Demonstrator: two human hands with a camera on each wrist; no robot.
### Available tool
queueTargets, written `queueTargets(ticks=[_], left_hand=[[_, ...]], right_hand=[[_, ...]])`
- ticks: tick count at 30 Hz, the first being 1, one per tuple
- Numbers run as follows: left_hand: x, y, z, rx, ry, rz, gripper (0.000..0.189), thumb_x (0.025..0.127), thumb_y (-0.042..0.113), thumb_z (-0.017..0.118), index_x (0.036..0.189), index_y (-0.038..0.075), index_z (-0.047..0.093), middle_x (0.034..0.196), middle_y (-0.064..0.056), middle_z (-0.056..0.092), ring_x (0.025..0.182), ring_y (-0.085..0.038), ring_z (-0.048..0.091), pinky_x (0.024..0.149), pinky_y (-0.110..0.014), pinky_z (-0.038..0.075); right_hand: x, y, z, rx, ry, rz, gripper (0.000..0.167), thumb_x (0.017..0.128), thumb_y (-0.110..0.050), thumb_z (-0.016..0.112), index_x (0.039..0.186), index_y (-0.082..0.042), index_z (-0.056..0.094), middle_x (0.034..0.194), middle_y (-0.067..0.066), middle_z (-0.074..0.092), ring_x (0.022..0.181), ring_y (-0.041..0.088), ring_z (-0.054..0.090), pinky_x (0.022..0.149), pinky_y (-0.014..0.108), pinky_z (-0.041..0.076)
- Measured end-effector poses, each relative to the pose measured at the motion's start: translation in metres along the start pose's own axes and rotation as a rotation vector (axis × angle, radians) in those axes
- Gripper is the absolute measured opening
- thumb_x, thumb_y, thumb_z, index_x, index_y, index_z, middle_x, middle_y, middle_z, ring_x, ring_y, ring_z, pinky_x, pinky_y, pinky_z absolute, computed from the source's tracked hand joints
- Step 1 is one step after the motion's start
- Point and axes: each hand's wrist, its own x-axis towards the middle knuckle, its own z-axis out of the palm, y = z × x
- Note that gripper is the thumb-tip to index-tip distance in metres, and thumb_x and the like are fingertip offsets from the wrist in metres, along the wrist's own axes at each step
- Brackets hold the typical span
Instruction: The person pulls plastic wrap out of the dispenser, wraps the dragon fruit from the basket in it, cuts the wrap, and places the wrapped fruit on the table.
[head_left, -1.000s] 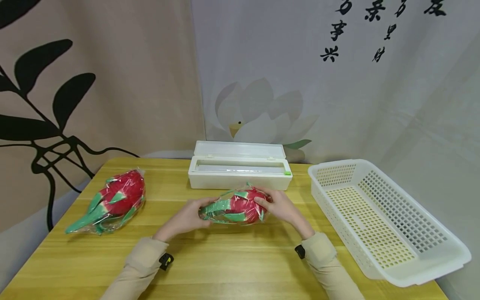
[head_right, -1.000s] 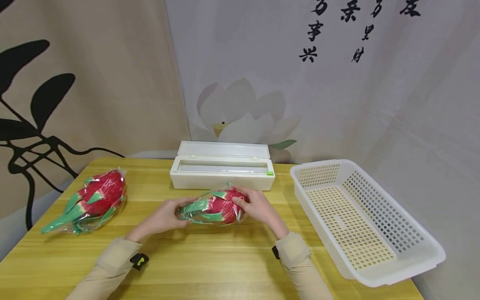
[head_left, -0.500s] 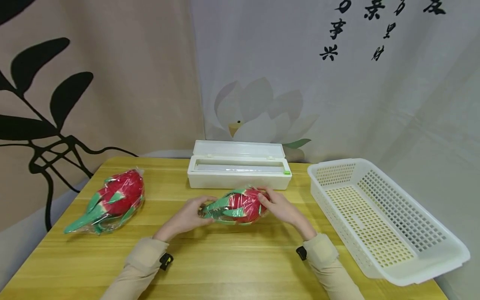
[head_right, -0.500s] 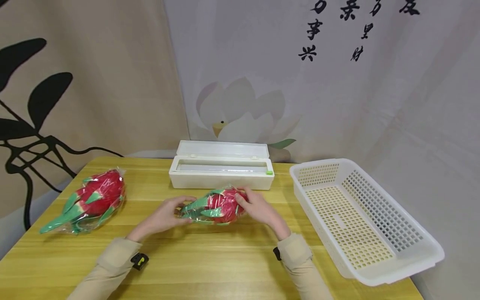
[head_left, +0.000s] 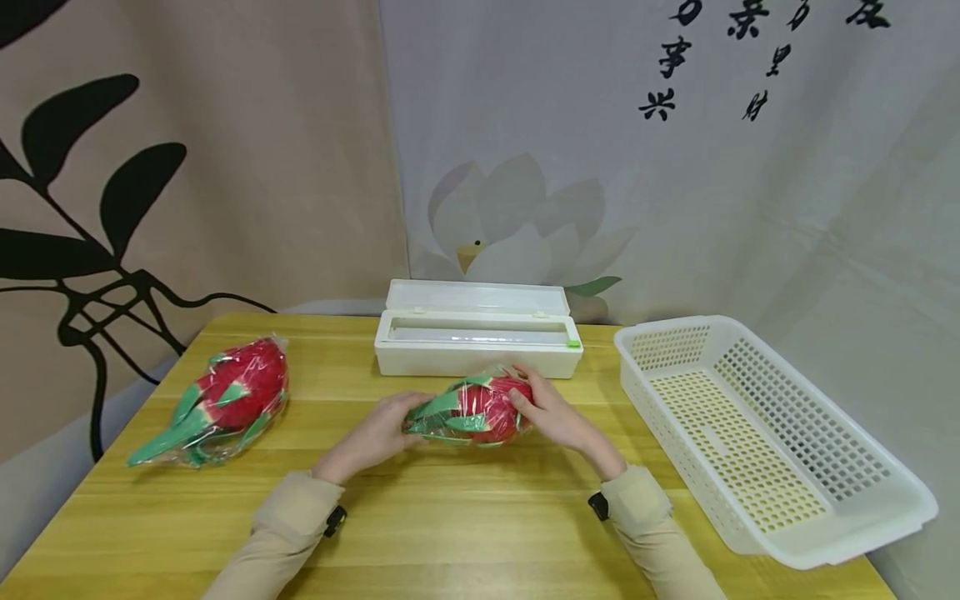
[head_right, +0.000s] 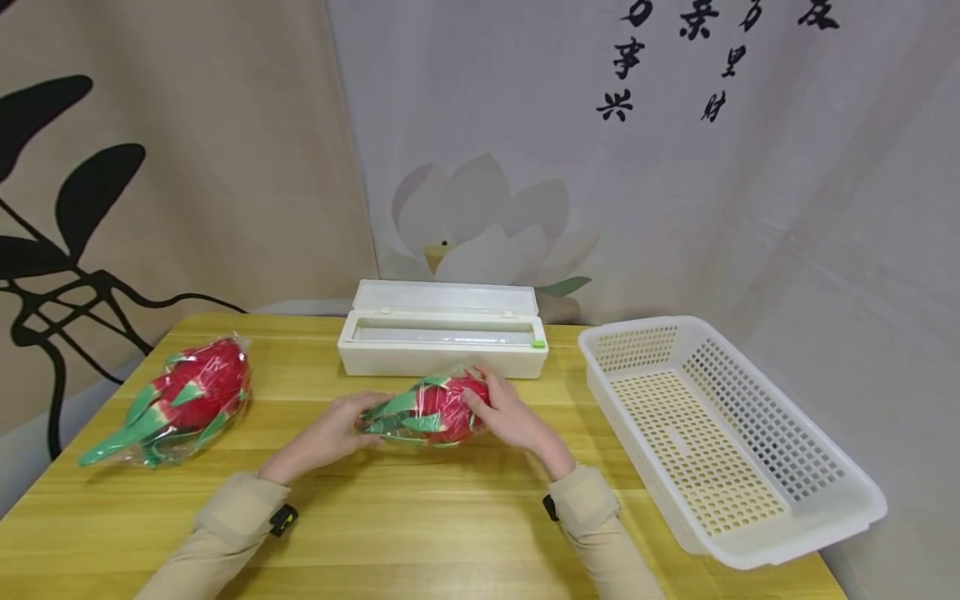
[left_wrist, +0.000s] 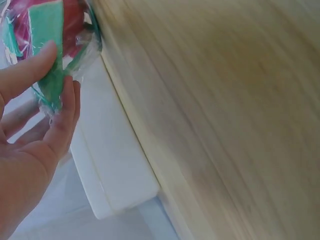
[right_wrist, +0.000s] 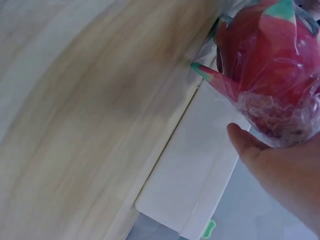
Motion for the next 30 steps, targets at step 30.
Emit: queueTargets(ticks=[30], left_hand=[[0.011, 0.005, -0.005, -0.186, 0.014, -0.082, 0.04, 0.096, 0.014, 0.054, 0.133, 0.0, 0.045, 0.126, -0.023, 0.06, 0.112, -0.033, 0.061, 0.093, -0.044, 0.052]], right_hand=[[-0.004, 0.009, -0.003, -0.111, 0.109, 0.106, 0.048, 0.092, -0.04, 0.061, 0.131, -0.014, 0.055, 0.119, 0.009, 0.066, 0.101, 0.018, 0.06, 0.087, 0.038, 0.051]])
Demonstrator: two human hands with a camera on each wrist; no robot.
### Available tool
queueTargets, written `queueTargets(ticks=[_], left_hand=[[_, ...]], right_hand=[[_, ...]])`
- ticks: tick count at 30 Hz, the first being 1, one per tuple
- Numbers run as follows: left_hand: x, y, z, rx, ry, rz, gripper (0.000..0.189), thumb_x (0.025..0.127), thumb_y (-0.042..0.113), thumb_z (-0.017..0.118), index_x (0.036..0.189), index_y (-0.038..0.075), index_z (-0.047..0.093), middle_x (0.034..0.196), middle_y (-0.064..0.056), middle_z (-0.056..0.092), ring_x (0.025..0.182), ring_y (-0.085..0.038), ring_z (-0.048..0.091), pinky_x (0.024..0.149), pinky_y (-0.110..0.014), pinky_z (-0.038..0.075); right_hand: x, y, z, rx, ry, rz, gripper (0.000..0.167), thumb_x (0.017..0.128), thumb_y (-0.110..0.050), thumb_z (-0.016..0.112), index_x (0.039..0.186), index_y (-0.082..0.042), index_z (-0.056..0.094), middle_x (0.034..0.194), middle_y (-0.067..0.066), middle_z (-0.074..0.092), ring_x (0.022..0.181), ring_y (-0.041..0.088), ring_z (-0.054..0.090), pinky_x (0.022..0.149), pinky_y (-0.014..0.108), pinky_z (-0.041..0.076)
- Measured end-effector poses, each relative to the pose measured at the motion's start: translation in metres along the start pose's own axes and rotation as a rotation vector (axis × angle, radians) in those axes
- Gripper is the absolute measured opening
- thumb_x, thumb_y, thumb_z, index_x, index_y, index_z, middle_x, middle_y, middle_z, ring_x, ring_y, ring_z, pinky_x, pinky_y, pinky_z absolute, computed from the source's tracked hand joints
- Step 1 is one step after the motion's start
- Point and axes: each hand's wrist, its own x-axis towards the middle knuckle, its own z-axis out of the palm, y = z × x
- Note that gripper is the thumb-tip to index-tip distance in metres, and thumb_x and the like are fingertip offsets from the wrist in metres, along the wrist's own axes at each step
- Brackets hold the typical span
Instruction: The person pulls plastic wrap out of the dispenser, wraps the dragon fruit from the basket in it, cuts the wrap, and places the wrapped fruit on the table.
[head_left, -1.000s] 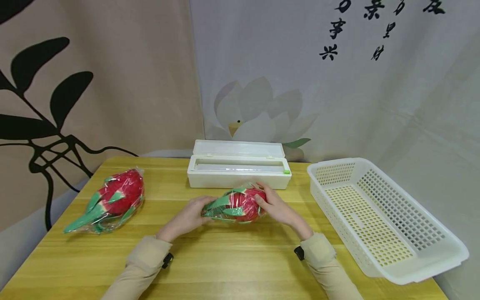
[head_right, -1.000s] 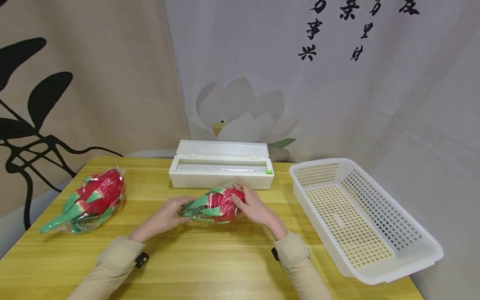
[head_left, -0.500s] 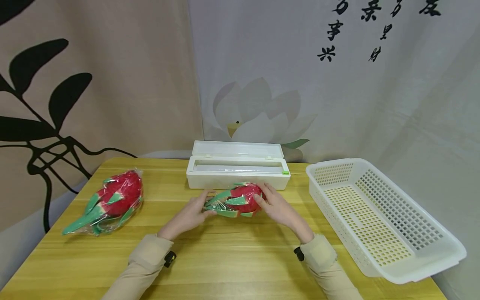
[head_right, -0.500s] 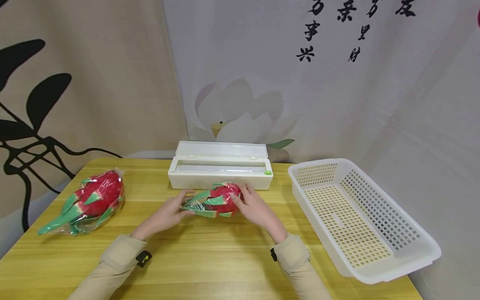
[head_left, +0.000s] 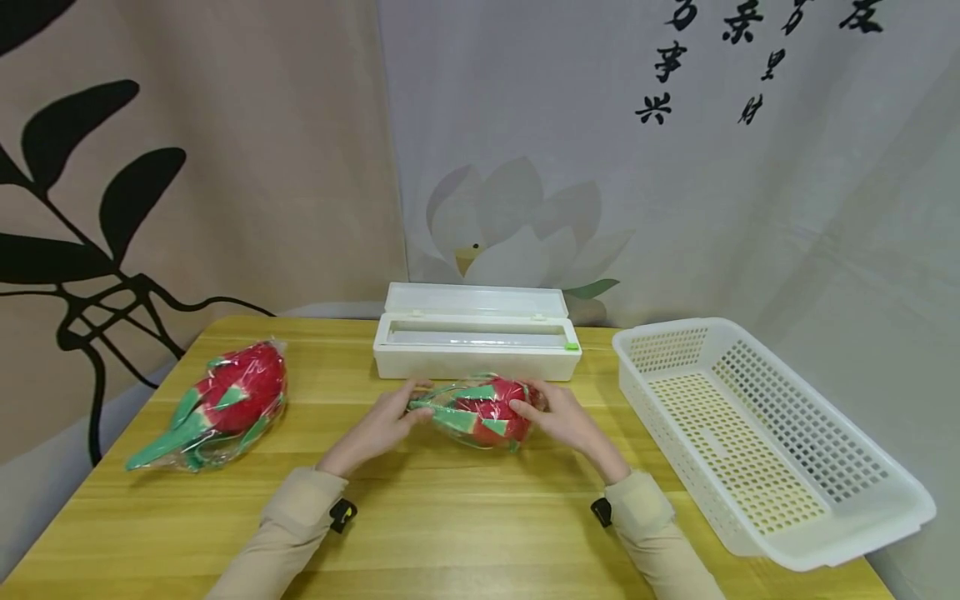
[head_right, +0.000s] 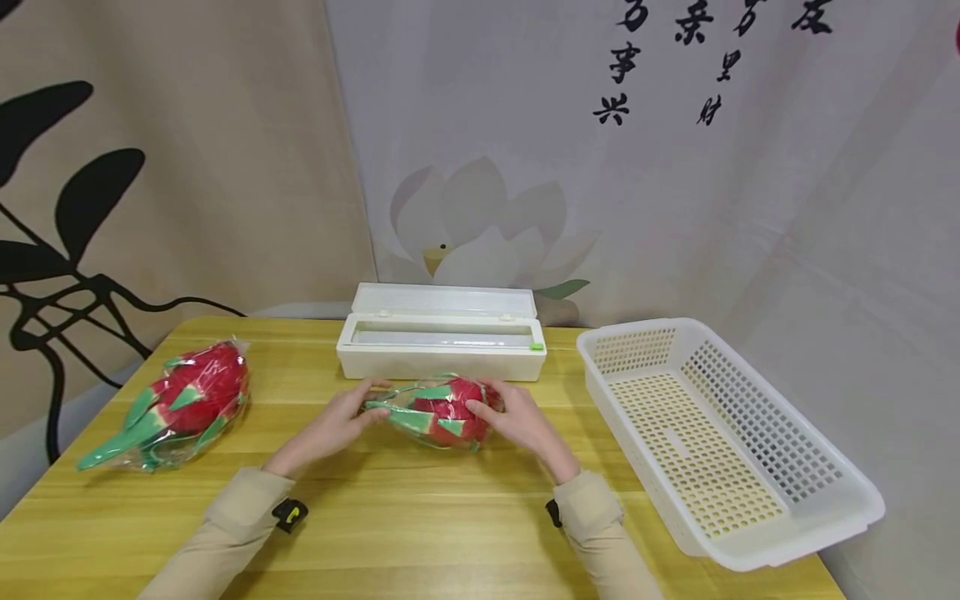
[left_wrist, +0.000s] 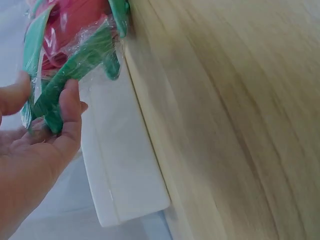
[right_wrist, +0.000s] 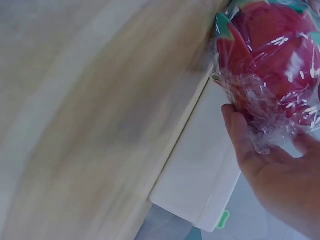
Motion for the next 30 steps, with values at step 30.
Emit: queueTargets(ticks=[30], left_hand=[[-0.006, -0.013, -0.026, -0.023, -0.166, 0.016, 0.044, 0.097, 0.0, 0.047, 0.14, 0.001, 0.044, 0.14, -0.024, 0.049, 0.121, -0.036, 0.053, 0.096, -0.047, 0.049]], right_hand=[[-0.002, 0.007, -0.006, 0.099, -0.083, -0.021, 0.047, 0.095, -0.037, 0.055, 0.135, -0.011, 0.05, 0.128, 0.01, 0.061, 0.11, 0.025, 0.06, 0.088, 0.04, 0.052]])
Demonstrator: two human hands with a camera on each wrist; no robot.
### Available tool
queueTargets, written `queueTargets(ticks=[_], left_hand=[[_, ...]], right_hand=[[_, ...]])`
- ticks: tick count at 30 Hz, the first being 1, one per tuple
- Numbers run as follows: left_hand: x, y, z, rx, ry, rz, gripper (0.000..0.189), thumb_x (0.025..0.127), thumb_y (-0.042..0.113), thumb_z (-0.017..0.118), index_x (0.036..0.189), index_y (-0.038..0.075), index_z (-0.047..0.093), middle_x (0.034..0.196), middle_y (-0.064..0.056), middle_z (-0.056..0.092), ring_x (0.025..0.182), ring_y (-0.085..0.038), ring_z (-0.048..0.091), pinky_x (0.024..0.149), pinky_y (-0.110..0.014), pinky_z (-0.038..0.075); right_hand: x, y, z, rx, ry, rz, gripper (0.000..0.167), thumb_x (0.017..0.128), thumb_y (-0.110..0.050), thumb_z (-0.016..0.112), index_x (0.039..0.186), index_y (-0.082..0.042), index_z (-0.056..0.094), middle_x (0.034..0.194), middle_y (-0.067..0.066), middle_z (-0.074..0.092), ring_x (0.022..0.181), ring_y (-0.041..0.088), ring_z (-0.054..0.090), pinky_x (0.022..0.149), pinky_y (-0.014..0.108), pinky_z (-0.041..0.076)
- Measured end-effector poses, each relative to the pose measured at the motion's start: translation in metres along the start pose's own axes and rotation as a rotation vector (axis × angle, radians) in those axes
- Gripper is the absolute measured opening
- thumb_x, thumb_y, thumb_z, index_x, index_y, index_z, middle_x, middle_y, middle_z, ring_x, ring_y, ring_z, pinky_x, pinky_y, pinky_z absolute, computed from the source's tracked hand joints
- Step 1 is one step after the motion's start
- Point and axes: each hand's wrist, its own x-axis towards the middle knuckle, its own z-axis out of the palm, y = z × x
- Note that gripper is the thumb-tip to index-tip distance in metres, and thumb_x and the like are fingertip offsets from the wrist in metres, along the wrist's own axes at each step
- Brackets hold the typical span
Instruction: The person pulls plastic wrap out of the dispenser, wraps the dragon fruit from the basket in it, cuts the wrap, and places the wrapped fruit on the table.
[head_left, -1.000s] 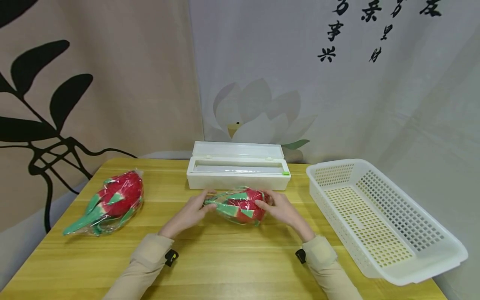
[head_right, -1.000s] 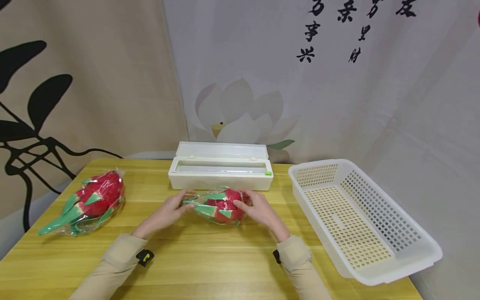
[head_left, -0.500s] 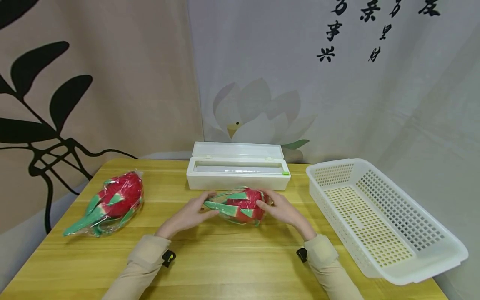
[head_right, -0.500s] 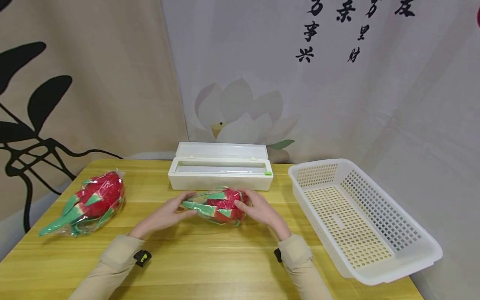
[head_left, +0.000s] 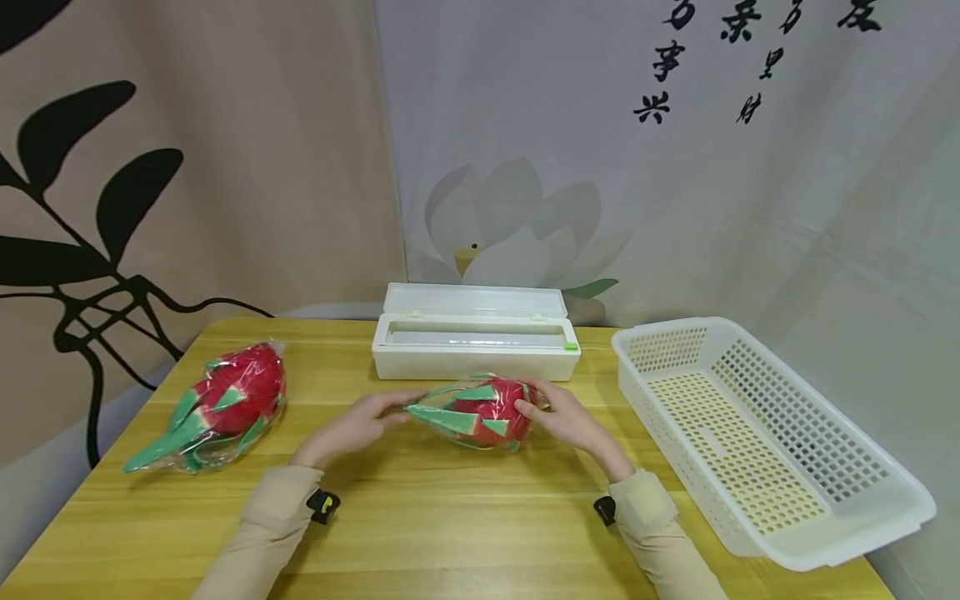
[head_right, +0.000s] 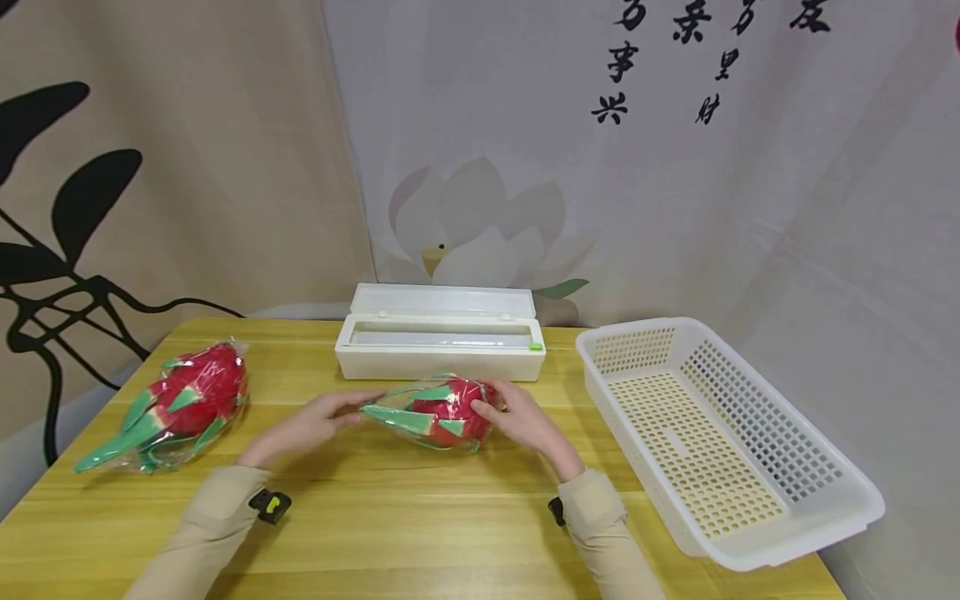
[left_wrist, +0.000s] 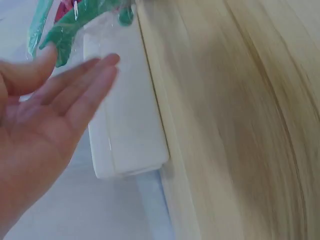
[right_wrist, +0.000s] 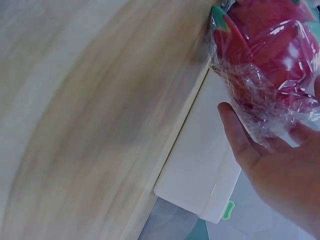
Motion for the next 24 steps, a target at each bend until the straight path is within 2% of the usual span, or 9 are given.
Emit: queueTargets(ticks=[2, 3, 6, 8, 10, 15, 18, 24], left_hand=[[0.0, 0.001, -0.002, 0.037, 0.04, -0.014, 0.039, 0.096, -0.001, 0.047, 0.135, 0.001, 0.051, 0.132, -0.024, 0.056, 0.103, -0.03, 0.061, 0.079, -0.034, 0.056], [0.001, 0.001, -0.002, 0.051, 0.065, -0.021, 0.036, 0.096, -0.001, 0.048, 0.132, 0.0, 0.054, 0.128, -0.024, 0.059, 0.093, -0.027, 0.062, 0.07, -0.028, 0.055], [0.003, 0.002, 0.002, 0.043, 0.136, -0.052, 0.031, 0.094, -0.002, 0.051, 0.124, -0.002, 0.061, 0.116, -0.024, 0.066, 0.073, -0.023, 0.06, 0.051, -0.019, 0.043], [0.004, 0.003, 0.006, 0.047, 0.184, -0.058, 0.029, 0.092, -0.003, 0.052, 0.119, -0.003, 0.063, 0.11, -0.022, 0.069, 0.075, -0.023, 0.064, 0.051, -0.017, 0.044], [0.005, 0.003, 0.009, 0.056, 0.229, -0.046, 0.026, 0.09, -0.006, 0.054, 0.114, -0.005, 0.064, 0.104, -0.023, 0.07, 0.079, -0.026, 0.068, 0.055, -0.019, 0.051], [0.002, 0.005, 0.014, 0.135, 0.313, -0.013, 0.013, 0.085, -0.005, 0.06, 0.096, -0.001, 0.065, 0.091, -0.015, 0.072, 0.081, -0.022, 0.07, 0.073, -0.027, 0.058], [0.002, 0.005, 0.015, 0.171, 0.317, -0.016, 0.014, 0.082, -0.004, 0.062, 0.094, 0.001, 0.067, 0.088, -0.011, 0.072, 0.08, -0.019, 0.069, 0.074, -0.03, 0.058], [0.001, 0.008, 0.017, 0.179, 0.249, -0.024, 0.026, 0.076, 0.0, 0.063, 0.102, -0.002, 0.063, 0.099, -0.016, 0.071, 0.089, -0.025, 0.069, 0.076, -0.033, 0.059]], right_hand=[[0.0, 0.0, 0.0, 0.002, -0.001, 0.004, 0.047, 0.095, -0.037, 0.055, 0.135, -0.012, 0.05, 0.128, 0.01, 0.06, 0.11, 0.025, 0.06, 0.087, 0.039, 0.052], [0.0, 0.0, 0.0, 0.003, -0.002, 0.004, 0.047, 0.095, -0.037, 0.055, 0.135, -0.012, 0.05, 0.128, 0.01, 0.06, 0.11, 0.025, 0.06, 0.087, 0.039, 0.052], [0.001, 0.0, 0.0, 0.008, -0.007, 0.004, 0.047, 0.096, -0.037, 0.055, 0.135, -0.012, 0.049, 0.128, 0.01, 0.06, 0.11, 0.025, 0.06, 0.086, 0.038, 0.052], [0.001, 0.001, 0.0, 0.011, -0.01, 0.001, 0.047, 0.096, -0.037, 0.055, 0.135, -0.012, 0.049, 0.128, 0.01, 0.06, 0.111, 0.025, 0.06, 0.087, 0.038, 0.052], [0.001, 0.0, 0.0, 0.012, -0.012, -0.003, 0.046, 0.096, -0.037, 0.054, 0.135, -0.012, 0.05, 0.127, 0.01, 0.061, 0.111, 0.026, 0.06, 0.087, 0.038, 0.052], [0.001, -0.001, 0.001, 0.005, -0.01, -0.009, 0.045, 0.096, -0.037, 0.053, 0.134, -0.013, 0.051, 0.127, 0.009, 0.06, 0.113, 0.025, 0.058, 0.092, 0.041, 0.049], [0.001, -0.003, 0.001, 0.003, -0.007, -0.005, 0.044, 0.097, -0.036, 0.053, 0.134, -0.013, 0.051, 0.13, 0.009, 0.059, 0.118, 0.026, 0.057, 0.097, 0.044, 0.047], [-0.001, -0.008, 0.0, -0.009, -0.008, -0.017, 0.044, 0.097, -0.034, 0.053, 0.134, -0.011, 0.05, 0.13, 0.01, 0.059, 0.117, 0.026, 0.057, 0.096, 0.044, 0.047]])
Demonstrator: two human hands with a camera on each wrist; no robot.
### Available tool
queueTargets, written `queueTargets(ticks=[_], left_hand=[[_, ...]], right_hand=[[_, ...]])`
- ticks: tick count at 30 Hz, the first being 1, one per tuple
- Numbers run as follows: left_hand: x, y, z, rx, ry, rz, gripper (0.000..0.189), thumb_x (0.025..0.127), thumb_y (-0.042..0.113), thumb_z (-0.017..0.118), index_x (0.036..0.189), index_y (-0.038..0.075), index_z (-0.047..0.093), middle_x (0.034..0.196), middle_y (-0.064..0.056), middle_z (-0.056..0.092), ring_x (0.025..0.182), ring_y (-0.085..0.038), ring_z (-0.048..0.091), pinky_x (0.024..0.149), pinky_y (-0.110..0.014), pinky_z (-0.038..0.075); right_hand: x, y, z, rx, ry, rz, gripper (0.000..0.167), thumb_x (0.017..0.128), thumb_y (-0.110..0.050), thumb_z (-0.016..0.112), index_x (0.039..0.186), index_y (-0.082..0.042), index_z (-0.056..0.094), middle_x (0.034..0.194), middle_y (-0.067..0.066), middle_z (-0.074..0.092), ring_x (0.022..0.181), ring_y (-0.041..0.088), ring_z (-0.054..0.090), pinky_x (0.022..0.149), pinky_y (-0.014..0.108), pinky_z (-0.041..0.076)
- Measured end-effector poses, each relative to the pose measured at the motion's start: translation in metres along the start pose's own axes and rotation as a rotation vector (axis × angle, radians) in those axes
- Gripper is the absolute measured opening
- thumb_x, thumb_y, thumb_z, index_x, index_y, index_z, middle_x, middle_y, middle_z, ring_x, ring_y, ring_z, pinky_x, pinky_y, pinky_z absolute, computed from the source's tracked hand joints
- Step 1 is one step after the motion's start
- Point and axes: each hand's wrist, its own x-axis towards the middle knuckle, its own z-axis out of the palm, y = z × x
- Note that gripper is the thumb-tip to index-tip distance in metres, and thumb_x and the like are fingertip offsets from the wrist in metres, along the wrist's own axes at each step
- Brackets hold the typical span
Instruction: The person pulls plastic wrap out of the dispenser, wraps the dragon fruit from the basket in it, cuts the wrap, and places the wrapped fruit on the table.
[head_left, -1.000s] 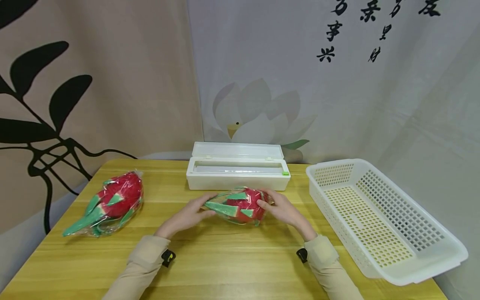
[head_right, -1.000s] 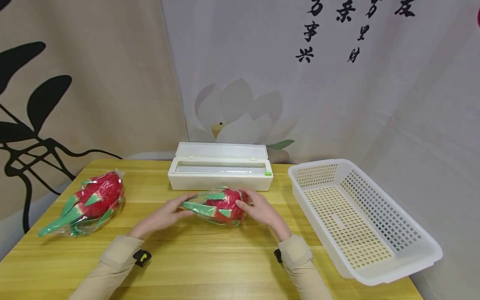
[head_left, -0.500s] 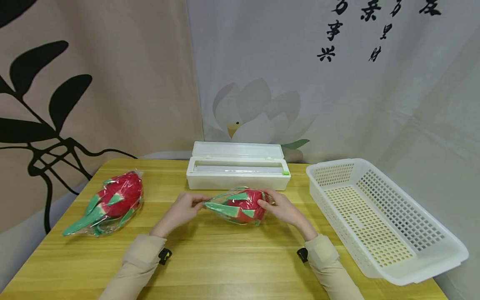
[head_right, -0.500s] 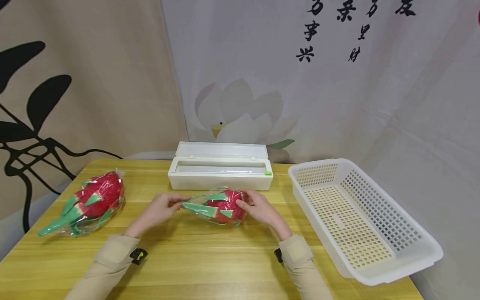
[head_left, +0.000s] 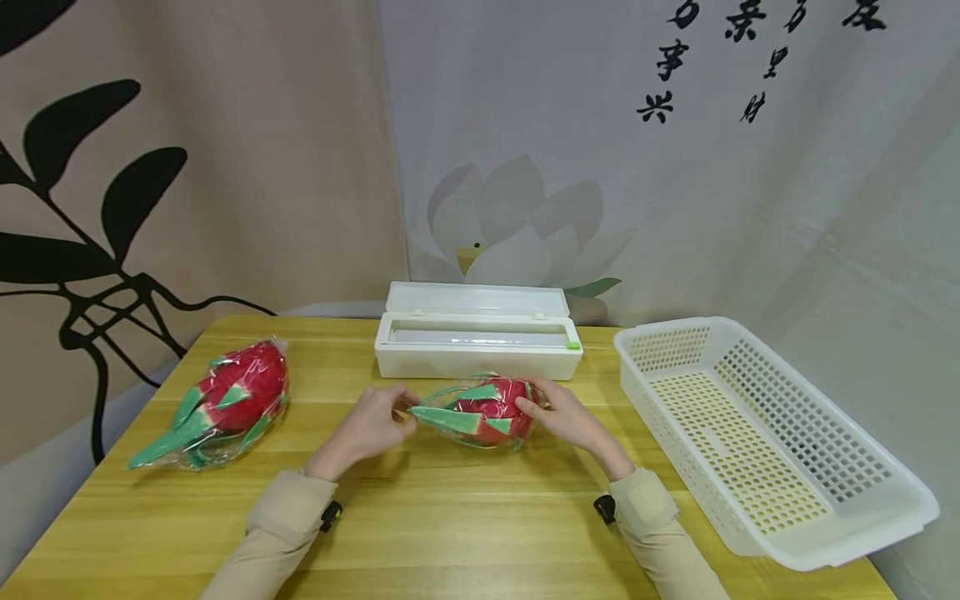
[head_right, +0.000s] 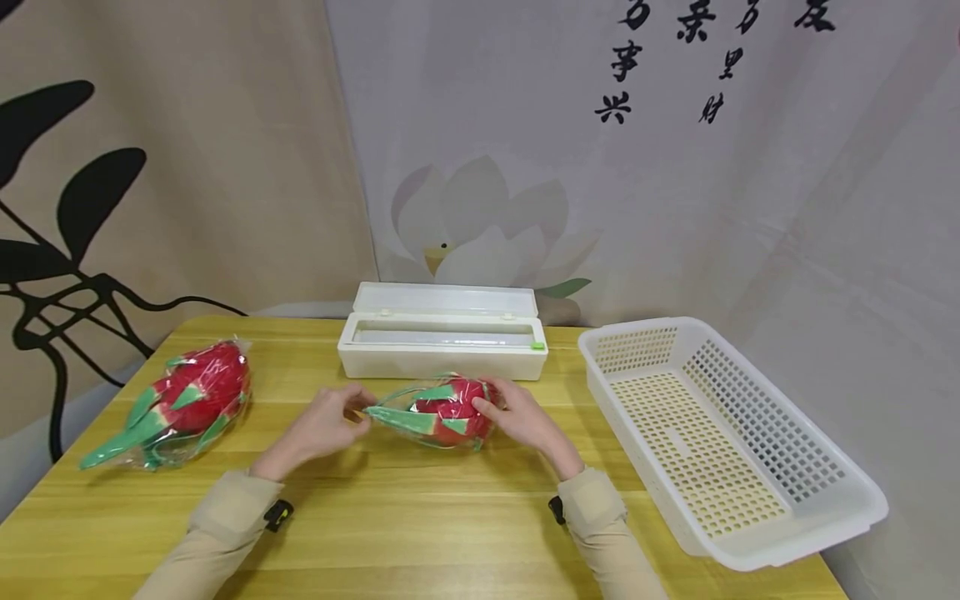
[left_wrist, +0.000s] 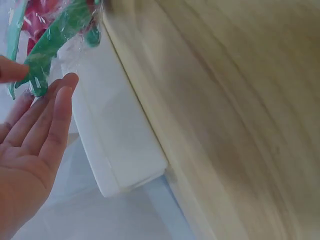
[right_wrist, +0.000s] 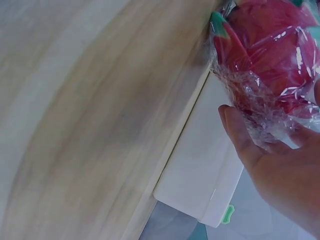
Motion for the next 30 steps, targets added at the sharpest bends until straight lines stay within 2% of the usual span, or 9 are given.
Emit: queueTargets(ticks=[5, 8, 12, 17, 19, 21, 24, 27, 30], left_hand=[[0.0, 0.001, -0.003, -0.047, -0.05, 0.01, 0.032, 0.082, 0.013, 0.071, 0.107, -0.002, 0.061, 0.107, -0.018, 0.069, 0.097, -0.029, 0.067, 0.076, -0.032, 0.058], [0.001, 0.0, -0.003, -0.035, -0.037, 0.005, 0.037, 0.085, 0.023, 0.071, 0.11, -0.002, 0.06, 0.107, -0.017, 0.069, 0.097, -0.028, 0.067, 0.078, -0.034, 0.058], [0.003, -0.001, 0.0, 0.026, 0.012, 0.031, 0.037, 0.088, 0.022, 0.066, 0.117, -0.001, 0.06, 0.101, -0.014, 0.071, 0.089, -0.023, 0.068, 0.076, -0.033, 0.057], [0.005, -0.004, 0.003, 0.071, 0.041, 0.064, 0.031, 0.091, 0.019, 0.062, 0.114, 0.0, 0.065, 0.091, -0.007, 0.072, 0.073, -0.011, 0.062, 0.062, -0.021, 0.05], [0.006, -0.005, 0.003, 0.067, 0.037, 0.057, 0.029, 0.091, 0.019, 0.061, 0.114, 0.0, 0.065, 0.09, -0.007, 0.072, 0.071, -0.01, 0.059, 0.06, -0.019, 0.046], [0.006, -0.005, 0.002, 0.061, 0.029, 0.045, 0.03, 0.091, 0.019, 0.061, 0.114, 0.0, 0.065, 0.091, -0.008, 0.072, 0.073, -0.012, 0.06, 0.06, -0.02, 0.048], [0.006, -0.007, 0.001, 0.059, 0.007, 0.027, 0.032, 0.092, 0.018, 0.061, 0.117, -0.001, 0.063, 0.097, -0.01, 0.072, 0.083, -0.017, 0.066, 0.069, -0.027, 0.054], [0.005, -0.01, 0.001, 0.054, -0.019, 0.002, 0.034, 0.093, 0.018, 0.06, 0.12, -0.002, 0.061, 0.103, -0.013, 0.07, 0.09, -0.02, 0.066, 0.076, -0.032, 0.056], [0.004, -0.012, 0.001, 0.05, -0.047, -0.034, 0.036, 0.094, 0.018, 0.059, 0.123, -0.002, 0.058, 0.107, -0.015, 0.069, 0.078, -0.014, 0.062, 0.067, -0.027, 0.052]], right_hand=[[0.002, 0.002, 0.001, -0.002, 0.001, -0.003, 0.043, 0.097, -0.034, 0.053, 0.134, -0.012, 0.051, 0.127, 0.009, 0.06, 0.11, 0.023, 0.058, 0.091, 0.039, 0.048], [0.005, 0.006, 0.004, -0.004, 0.015, 0.001, 0.041, 0.097, -0.035, 0.054, 0.132, -0.013, 0.052, 0.122, 0.007, 0.062, 0.107, 0.02, 0.059, 0.089, 0.036, 0.049], [0.005, 0.004, 0.006, -0.028, 0.041, 0.01, 0.04, 0.096, -0.033, 0.055, 0.128, -0.01, 0.055, 0.113, 0.006, 0.066, 0.1, 0.016, 0.061, 0.084, 0.032, 0.049], [0.007, 0.003, 0.006, -0.075, 0.057, 0.027, 0.032, 0.096, -0.035, 0.055, 0.112, -0.007, 0.059, 0.085, 0.004, 0.061, 0.076, 0.014, 0.052, 0.065, 0.026, 0.044], [0.008, 0.003, 0.006, -0.082, 0.057, 0.042, 0.033, 0.095, -0.036, 0.056, 0.11, -0.007, 0.059, 0.081, 0.005, 0.058, 0.072, 0.014, 0.05, 0.061, 0.025, 0.043], [0.008, 0.003, 0.006, -0.082, 0.06, 0.052, 0.036, 0.095, -0.037, 0.056, 0.114, -0.007, 0.059, 0.085, 0.005, 0.061, 0.075, 0.014, 0.052, 0.063, 0.025, 0.044], [0.008, 0.002, 0.006, -0.072, 0.064, 0.045, 0.043, 0.094, -0.037, 0.058, 0.124, -0.006, 0.057, 0.1, 0.007, 0.066, 0.085, 0.014, 0.058, 0.072, 0.028, 0.048], [0.007, 0.002, 0.007, -0.051, 0.053, 0.027, 0.045, 0.095, -0.035, 0.057, 0.13, -0.008, 0.055, 0.11, 0.008, 0.065, 0.095, 0.017, 0.06, 0.08, 0.031, 0.05], [0.006, 0.002, 0.007, -0.03, 0.036, 0.015, 0.046, 0.095, -0.034, 0.057, 0.134, -0.01, 0.052, 0.115, 0.008, 0.062, 0.103, 0.02, 0.06, 0.084, 0.034, 0.05]])
